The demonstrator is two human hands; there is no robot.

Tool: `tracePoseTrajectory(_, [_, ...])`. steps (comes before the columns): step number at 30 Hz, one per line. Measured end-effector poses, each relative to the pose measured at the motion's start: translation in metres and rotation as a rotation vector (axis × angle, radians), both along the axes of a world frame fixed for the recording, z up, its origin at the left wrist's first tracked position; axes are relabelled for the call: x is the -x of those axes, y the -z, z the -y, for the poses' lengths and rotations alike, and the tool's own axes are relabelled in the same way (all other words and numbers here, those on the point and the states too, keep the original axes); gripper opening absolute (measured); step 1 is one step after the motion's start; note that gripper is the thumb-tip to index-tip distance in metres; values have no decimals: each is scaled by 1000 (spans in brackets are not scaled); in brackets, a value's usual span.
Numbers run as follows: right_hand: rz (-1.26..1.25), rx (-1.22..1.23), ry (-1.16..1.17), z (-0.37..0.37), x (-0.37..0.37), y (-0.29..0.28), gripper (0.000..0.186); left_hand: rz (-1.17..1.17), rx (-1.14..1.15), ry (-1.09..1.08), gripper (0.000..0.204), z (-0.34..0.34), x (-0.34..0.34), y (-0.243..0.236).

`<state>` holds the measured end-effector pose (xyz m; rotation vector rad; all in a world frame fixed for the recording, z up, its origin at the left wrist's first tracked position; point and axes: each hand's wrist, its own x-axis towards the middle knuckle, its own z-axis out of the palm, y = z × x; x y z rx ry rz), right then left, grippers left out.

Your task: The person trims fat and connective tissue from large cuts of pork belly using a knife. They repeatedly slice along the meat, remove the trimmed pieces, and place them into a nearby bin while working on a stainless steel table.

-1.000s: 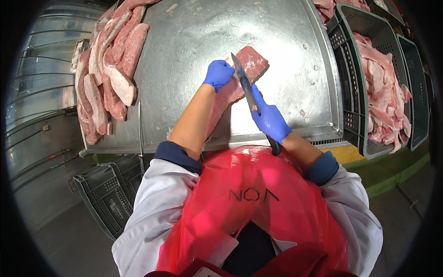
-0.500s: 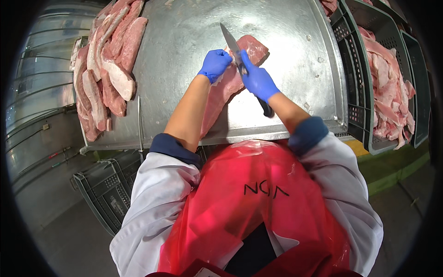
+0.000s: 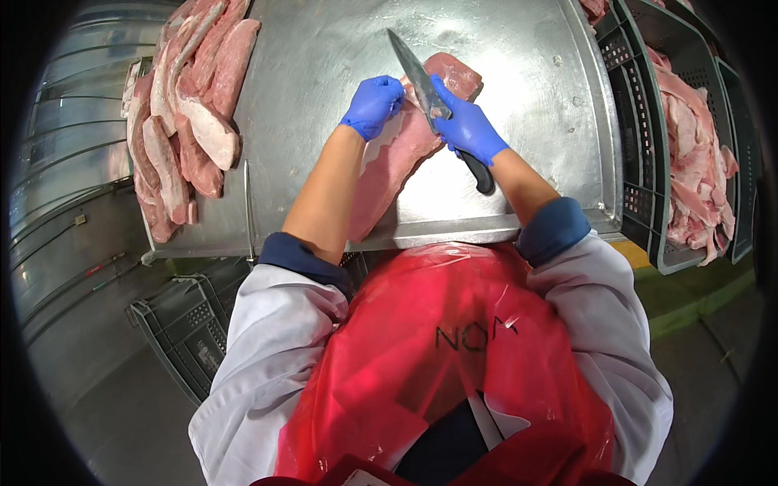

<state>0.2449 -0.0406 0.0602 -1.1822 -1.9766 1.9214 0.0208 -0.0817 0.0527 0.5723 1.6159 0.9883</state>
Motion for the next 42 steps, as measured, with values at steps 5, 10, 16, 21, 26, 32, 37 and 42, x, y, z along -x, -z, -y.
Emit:
tracePoseTrajectory(5, [-3,99,-83,50,-50,0,73,-27,19,29,10,-5,5,-1])
tracePoseTrajectory(10, [-49,12,8,5,12,11,74,-210,-7,201,11,-30,-3,-19])
tracePoseTrajectory(16, [0,110,-90,34,-13,10,78,-30,25,128,15,-34,25,-4])
tracePoseTrajectory(21, [-33,118,-53,3,11,20,78,69,37,95,13,-46,21,-16])
tracePoseTrajectory(26, [-167,228,-149,29,-44,30,80,206,35,0,13,-35,36,-15])
tracePoseTrajectory(32, [13,157,-193,-17,26,-1,73,210,3,36,13,-41,33,-31])
tracePoseTrajectory(37, [16,175,-270,9,-24,2,78,330,-47,-112,11,-27,36,-23])
tracePoseTrajectory(42, [63,162,-204,-10,44,-9,75,312,-50,-88,12,-35,22,-40])
